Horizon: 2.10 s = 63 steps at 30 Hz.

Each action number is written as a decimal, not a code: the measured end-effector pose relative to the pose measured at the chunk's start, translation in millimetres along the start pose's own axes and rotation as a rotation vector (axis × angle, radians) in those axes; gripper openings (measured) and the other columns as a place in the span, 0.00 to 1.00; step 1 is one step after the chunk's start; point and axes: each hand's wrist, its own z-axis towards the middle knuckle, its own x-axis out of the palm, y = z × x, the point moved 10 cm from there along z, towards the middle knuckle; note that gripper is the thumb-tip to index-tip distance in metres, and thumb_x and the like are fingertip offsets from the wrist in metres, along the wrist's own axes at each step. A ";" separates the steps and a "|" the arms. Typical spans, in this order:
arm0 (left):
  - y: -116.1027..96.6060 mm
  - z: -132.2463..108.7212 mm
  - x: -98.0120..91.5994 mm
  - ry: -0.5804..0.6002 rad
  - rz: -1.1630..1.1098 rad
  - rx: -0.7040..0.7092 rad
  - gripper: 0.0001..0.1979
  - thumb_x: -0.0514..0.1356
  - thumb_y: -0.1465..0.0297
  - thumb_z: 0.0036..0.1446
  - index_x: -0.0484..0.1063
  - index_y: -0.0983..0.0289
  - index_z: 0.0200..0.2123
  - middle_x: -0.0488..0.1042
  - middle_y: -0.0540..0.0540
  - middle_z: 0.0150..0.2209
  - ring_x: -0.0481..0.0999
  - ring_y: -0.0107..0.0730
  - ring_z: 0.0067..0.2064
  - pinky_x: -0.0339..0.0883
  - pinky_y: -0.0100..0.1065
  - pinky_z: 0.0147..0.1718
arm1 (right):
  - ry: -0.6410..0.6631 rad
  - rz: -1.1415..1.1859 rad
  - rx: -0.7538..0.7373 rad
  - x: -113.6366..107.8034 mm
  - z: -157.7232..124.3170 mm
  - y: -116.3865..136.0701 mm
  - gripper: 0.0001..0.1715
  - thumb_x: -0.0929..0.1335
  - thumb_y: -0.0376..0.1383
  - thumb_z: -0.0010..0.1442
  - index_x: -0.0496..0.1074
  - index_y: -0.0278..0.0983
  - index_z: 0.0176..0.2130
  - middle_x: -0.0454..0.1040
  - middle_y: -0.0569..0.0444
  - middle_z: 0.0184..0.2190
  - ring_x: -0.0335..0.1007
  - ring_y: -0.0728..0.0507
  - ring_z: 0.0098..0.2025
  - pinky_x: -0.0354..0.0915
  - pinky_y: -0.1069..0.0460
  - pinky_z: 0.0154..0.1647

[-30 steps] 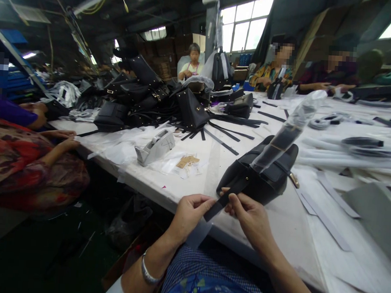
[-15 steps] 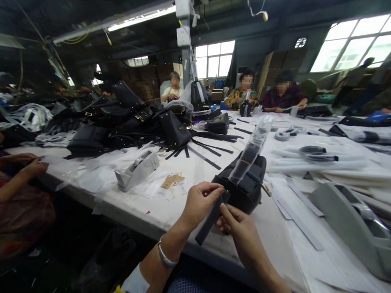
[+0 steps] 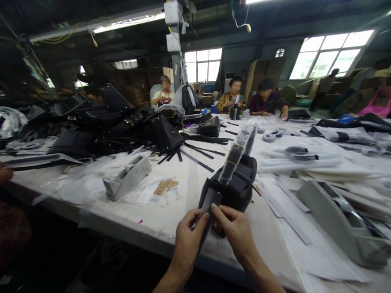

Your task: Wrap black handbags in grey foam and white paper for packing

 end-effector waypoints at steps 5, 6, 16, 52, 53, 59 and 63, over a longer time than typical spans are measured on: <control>3.5 -3.6 -3.1 -0.097 -0.070 0.029 0.15 0.63 0.58 0.59 0.78 0.64 0.42 0.80 0.55 0.40 0.77 0.38 0.44 0.68 0.34 0.46 | -0.005 0.020 -0.001 -0.5 3.9 0.1 0.27 0.68 0.54 0.60 0.73 0.36 0.24 0.68 0.58 0.16 0.61 0.50 0.21 0.55 0.55 0.23; 4.6 -4.2 -5.0 -0.117 -0.062 0.044 0.15 0.63 0.59 0.60 0.78 0.64 0.43 0.80 0.55 0.41 0.77 0.38 0.45 0.68 0.35 0.47 | -0.010 0.038 0.004 -0.6 5.2 -1.0 0.28 0.68 0.55 0.60 0.73 0.36 0.24 0.68 0.58 0.16 0.62 0.50 0.20 0.56 0.55 0.23; -45.0 -25.6 -9.7 -0.190 0.393 0.566 0.11 0.61 0.71 0.63 0.80 0.58 0.46 0.77 0.54 0.36 0.78 0.32 0.38 0.73 0.30 0.39 | -0.043 0.041 0.029 -4.0 12.6 -6.0 0.29 0.68 0.56 0.59 0.74 0.35 0.22 0.73 0.53 0.15 0.67 0.48 0.18 0.62 0.55 0.22; -10.6 -2.1 1.6 0.085 0.048 -0.080 0.19 0.60 0.53 0.60 0.74 0.65 0.38 0.77 0.55 0.31 0.77 0.35 0.33 0.73 0.33 0.33 | 0.125 -0.108 -0.105 3.0 14.9 10.1 0.30 0.65 0.52 0.65 0.71 0.36 0.20 0.72 0.55 0.16 0.66 0.50 0.18 0.60 0.56 0.21; -7.6 -1.7 8.2 0.116 -0.015 -0.115 0.20 0.61 0.53 0.58 0.73 0.66 0.39 0.77 0.54 0.31 0.77 0.33 0.31 0.73 0.32 0.32 | 0.118 -0.126 -0.131 2.8 15.5 12.1 0.30 0.64 0.51 0.65 0.71 0.36 0.20 0.72 0.56 0.15 0.66 0.50 0.18 0.60 0.56 0.22; 4.9 -11.7 11.2 0.062 -0.070 -0.189 0.23 0.66 0.52 0.52 0.74 0.64 0.42 0.73 0.49 0.26 0.68 0.24 0.23 0.57 0.23 0.18 | 0.163 -0.127 -0.180 1.4 1.3 19.5 0.27 0.63 0.47 0.67 0.74 0.35 0.23 0.72 0.56 0.16 0.67 0.51 0.18 0.60 0.57 0.21; 6.6 -9.9 -5.4 -0.074 0.020 -0.141 0.23 0.69 0.54 0.48 0.77 0.63 0.42 0.80 0.54 0.37 0.78 0.35 0.41 0.69 0.28 0.37 | 0.068 -0.192 -0.263 -48.6 -15.2 27.5 0.20 0.66 0.45 0.66 0.79 0.36 0.31 0.78 0.54 0.24 0.73 0.48 0.22 0.67 0.55 0.25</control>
